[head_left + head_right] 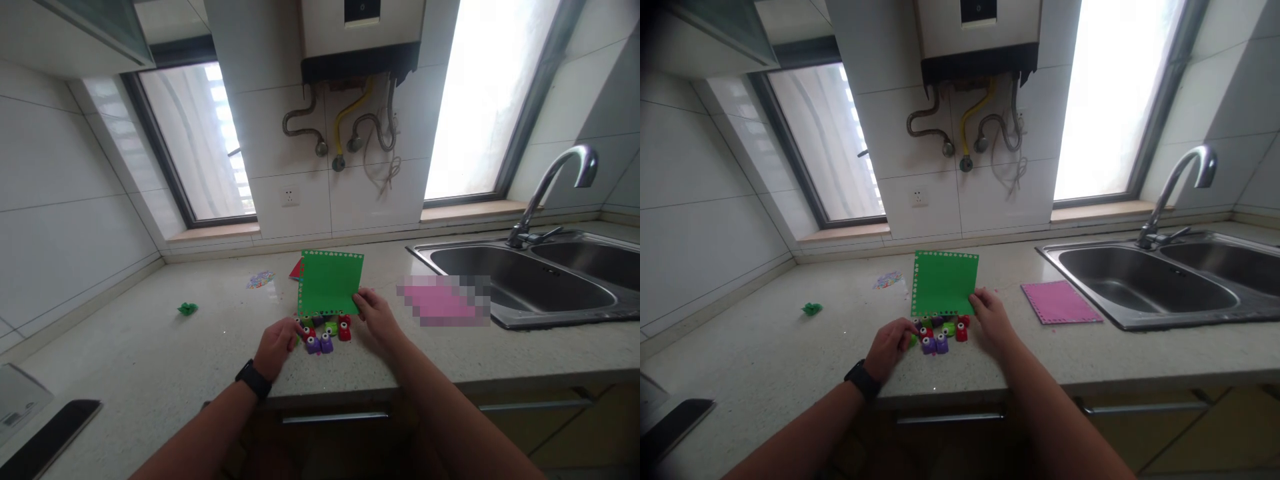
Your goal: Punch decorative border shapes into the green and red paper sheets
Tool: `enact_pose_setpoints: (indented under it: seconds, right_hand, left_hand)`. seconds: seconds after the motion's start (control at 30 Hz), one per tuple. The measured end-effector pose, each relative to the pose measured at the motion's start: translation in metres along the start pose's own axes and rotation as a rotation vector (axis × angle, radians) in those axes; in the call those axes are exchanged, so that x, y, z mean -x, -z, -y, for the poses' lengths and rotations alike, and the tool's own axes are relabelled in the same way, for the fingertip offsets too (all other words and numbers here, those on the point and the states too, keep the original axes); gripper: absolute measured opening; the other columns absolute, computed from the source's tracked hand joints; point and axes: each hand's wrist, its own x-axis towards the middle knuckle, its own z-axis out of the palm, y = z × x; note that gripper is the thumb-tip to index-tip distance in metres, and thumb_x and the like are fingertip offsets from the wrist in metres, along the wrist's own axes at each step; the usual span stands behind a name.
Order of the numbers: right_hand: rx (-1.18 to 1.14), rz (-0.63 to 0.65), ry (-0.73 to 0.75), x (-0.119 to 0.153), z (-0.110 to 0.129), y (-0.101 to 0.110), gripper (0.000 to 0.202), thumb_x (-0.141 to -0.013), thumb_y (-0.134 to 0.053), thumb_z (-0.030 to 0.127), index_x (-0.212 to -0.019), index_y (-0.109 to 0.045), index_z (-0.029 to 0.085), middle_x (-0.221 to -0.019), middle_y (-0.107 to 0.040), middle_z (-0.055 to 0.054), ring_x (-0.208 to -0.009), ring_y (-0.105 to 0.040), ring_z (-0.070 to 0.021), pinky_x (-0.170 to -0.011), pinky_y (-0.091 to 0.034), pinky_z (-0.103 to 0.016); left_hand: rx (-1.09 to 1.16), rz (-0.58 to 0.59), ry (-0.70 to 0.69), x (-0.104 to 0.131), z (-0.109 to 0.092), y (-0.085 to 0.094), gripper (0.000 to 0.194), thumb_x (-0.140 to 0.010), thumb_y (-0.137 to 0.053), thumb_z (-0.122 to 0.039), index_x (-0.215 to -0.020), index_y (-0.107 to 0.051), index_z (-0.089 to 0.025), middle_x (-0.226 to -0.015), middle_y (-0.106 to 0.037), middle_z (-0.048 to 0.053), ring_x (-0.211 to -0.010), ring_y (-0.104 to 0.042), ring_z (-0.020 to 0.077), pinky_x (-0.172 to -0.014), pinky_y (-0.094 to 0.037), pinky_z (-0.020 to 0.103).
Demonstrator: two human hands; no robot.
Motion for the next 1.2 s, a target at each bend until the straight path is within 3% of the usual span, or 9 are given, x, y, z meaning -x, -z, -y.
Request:
enact_pose_setpoints:
  seconds: [0.27, 0.4, 0.5, 0.67, 0.8, 0.9, 1.07, 1.2]
  right_hand:
    - [0.013, 0.033, 0.003, 0.005, 0.013, -0.009, 0.029, -0.089, -0.062, 0.049, -0.085, -0.065, 0.021, -0.073, -0.056, -0.001, -0.061, -0.046, -0.0155, -0.053, -0.037, -0.028]
    - [0.044, 0.085, 0.008, 0.0, 0.021, -0.014, 0.027, -0.089, -0.063, 0.048, -0.086, -0.067, 0.021, -0.073, -0.057, -0.001, -0.062, -0.048, -0.0161, -0.055, -0.039, -0.029]
    - [0.058, 0.14, 0.029, -0.005, 0.025, -0.02, 0.025, -0.09, -0.063, 0.046, -0.085, -0.065, 0.021, -0.075, -0.058, -0.001, -0.067, -0.051, -0.0164, -0.06, -0.041, -0.029]
    - [0.052, 0.245, 0.025, -0.012, 0.029, -0.028, 0.022, -0.091, -0.064, 0.042, -0.085, -0.065, 0.021, -0.077, -0.06, -0.001, -0.069, -0.054, -0.0161, -0.063, -0.043, -0.03]
    - [0.1, 0.285, 0.028, -0.018, 0.032, -0.03, 0.021, -0.092, -0.063, 0.04, -0.085, -0.066, 0.021, -0.074, -0.059, 0.0, -0.065, -0.052, -0.0147, -0.06, -0.041, -0.029]
    - [0.105, 0.303, 0.011, -0.026, 0.035, -0.028, 0.021, -0.093, -0.061, 0.041, -0.094, -0.067, 0.021, -0.071, -0.057, 0.002, -0.062, -0.05, -0.0138, -0.058, -0.041, -0.028]
    - [0.134, 0.263, -0.009, -0.036, 0.036, -0.016, 0.025, -0.093, -0.058, 0.042, -0.099, -0.067, 0.02, -0.075, -0.063, 0.0, -0.061, -0.053, -0.0141, -0.056, -0.041, -0.029]
    - [0.361, 0.205, 0.052, -0.016, 0.039, -0.009, 0.023, -0.094, -0.056, 0.04, -0.094, -0.067, 0.02, -0.075, -0.066, -0.002, -0.065, -0.057, -0.0164, -0.061, -0.043, -0.031]
  left_hand:
    - [-0.004, 0.211, 0.02, -0.001, 0.001, 0.001, 0.043, -0.087, -0.065, -0.056, -0.101, -0.068, -0.016, -0.058, -0.056, -0.001, -0.047, -0.037, 0.0099, -0.046, -0.025, 0.023]
    - [0.102, 0.255, 0.054, -0.004, -0.001, 0.004, 0.048, -0.081, -0.068, -0.064, -0.08, -0.063, -0.016, -0.057, -0.058, 0.0, -0.04, -0.03, 0.006, -0.042, -0.021, 0.023]
    - [0.132, 0.313, 0.077, -0.005, -0.001, 0.008, 0.061, -0.086, -0.055, -0.069, -0.066, -0.064, -0.012, -0.049, -0.053, 0.001, -0.037, -0.028, 0.0047, -0.041, -0.019, 0.023]
    - [0.201, 0.209, 0.182, -0.007, 0.002, 0.008, 0.058, -0.091, -0.05, -0.063, -0.072, -0.067, -0.01, -0.059, -0.064, 0.006, -0.037, -0.037, 0.0057, -0.04, -0.02, 0.022]
    - [0.073, 0.164, 0.222, -0.01, 0.001, 0.007, 0.06, -0.093, -0.05, -0.06, -0.061, -0.065, -0.012, -0.043, -0.052, 0.001, -0.034, -0.034, 0.0054, -0.04, -0.022, 0.022]
    - [0.02, 0.145, 0.218, -0.01, 0.0, 0.008, 0.06, -0.095, -0.048, -0.06, -0.063, -0.067, -0.013, -0.037, -0.044, -0.002, -0.034, -0.033, 0.0062, -0.04, -0.024, 0.022]
    - [0.057, 0.097, 0.243, -0.011, -0.004, 0.008, 0.058, -0.095, -0.048, -0.061, -0.068, -0.068, -0.014, -0.04, -0.045, -0.003, -0.035, -0.032, 0.0062, -0.04, -0.024, 0.021]
    - [0.099, 0.049, 0.245, -0.012, -0.009, 0.006, 0.057, -0.092, -0.051, -0.064, -0.072, -0.067, -0.013, -0.041, -0.047, -0.004, -0.036, -0.033, 0.0063, -0.04, -0.023, 0.02]
